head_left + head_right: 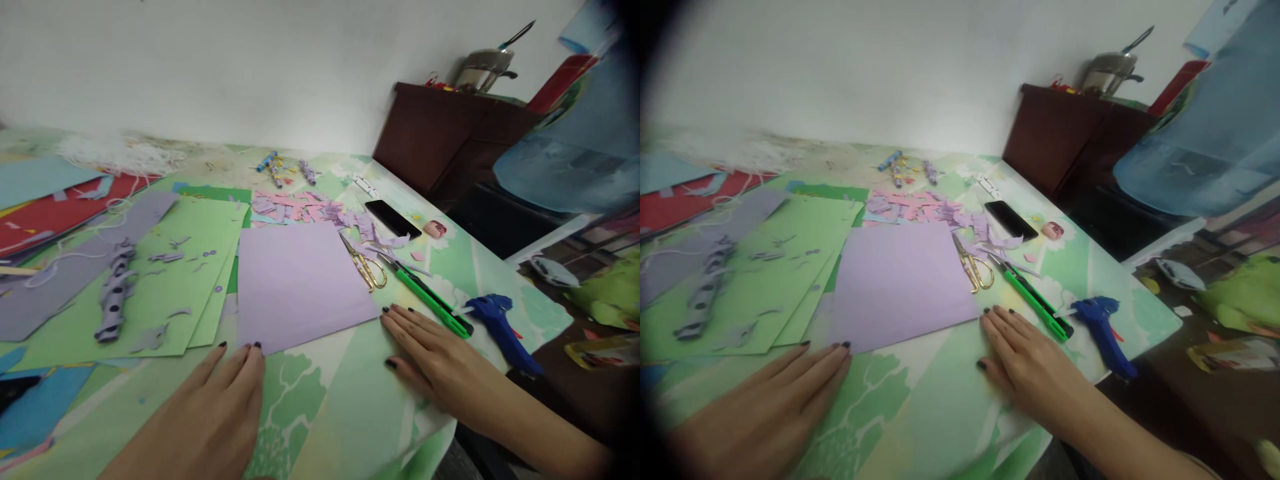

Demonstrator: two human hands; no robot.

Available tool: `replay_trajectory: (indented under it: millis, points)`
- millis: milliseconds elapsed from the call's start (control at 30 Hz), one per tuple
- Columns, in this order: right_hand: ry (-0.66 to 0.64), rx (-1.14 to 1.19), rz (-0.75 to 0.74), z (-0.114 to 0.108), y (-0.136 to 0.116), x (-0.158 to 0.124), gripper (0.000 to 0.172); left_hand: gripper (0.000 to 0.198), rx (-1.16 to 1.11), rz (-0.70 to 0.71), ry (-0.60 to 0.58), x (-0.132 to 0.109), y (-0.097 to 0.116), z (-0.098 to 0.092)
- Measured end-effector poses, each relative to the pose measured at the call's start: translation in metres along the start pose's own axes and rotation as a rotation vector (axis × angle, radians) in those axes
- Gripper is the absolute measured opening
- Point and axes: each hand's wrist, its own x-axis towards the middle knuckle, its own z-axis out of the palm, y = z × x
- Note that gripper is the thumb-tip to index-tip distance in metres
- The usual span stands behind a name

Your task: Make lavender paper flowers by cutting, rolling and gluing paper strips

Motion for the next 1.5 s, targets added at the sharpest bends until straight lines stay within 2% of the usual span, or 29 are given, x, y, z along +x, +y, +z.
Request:
replay_trajectory:
  millis: [133,300,367,433,533,633,767,1000,1200,1500]
  points:
    - [0.012,0.004,0.022,-0.004,0.002,-0.001,0.043,0.071,-0.046,0.024,-0.046,-0.001,-0.006,-0.007]
    - [0.177,0.045,-0.003,-0.021,-0.018,0.011,0.031,0.078,-0.058,0.063,-0.043,0.001,-0.012,-0.014]
    - [0.124,0.150,-0.116,-0.026,-0.031,0.023,0.038,0.079,-0.071,0.023,-0.035,0.001,-0.015,-0.021]
    - [-0.023,0.282,-0.287,-0.027,-0.041,0.040,0.046,0.073,-0.110,-0.015,-0.033,0.000,-0.019,-0.031]
    - [-0.179,0.432,-0.429,-0.021,-0.048,0.067,0.060,0.060,-0.191,0.009,-0.052,-0.001,-0.025,-0.045]
    - [-0.227,0.522,-0.512,-0.016,-0.048,0.086,0.069,0.049,-0.189,0.067,-0.024,-0.003,-0.029,-0.051]
    - [-0.220,0.567,-0.563,-0.016,-0.044,0.092,0.069,0.045,-0.137,0.169,0.082,-0.006,-0.033,-0.044]
    - [-0.221,0.534,-0.573,-0.018,-0.029,0.080,0.068,0.031,-0.125,0.238,0.172,-0.008,-0.044,-0.035]
    - [-0.249,0.471,-0.500,-0.021,-0.007,0.053,0.069,0.030,-0.137,0.282,0.238,-0.008,-0.045,-0.037]
    - [-0.188,0.329,-0.386,-0.019,0.021,0.003,0.070,0.035,-0.160,0.281,0.124,-0.009,-0.054,-0.040]
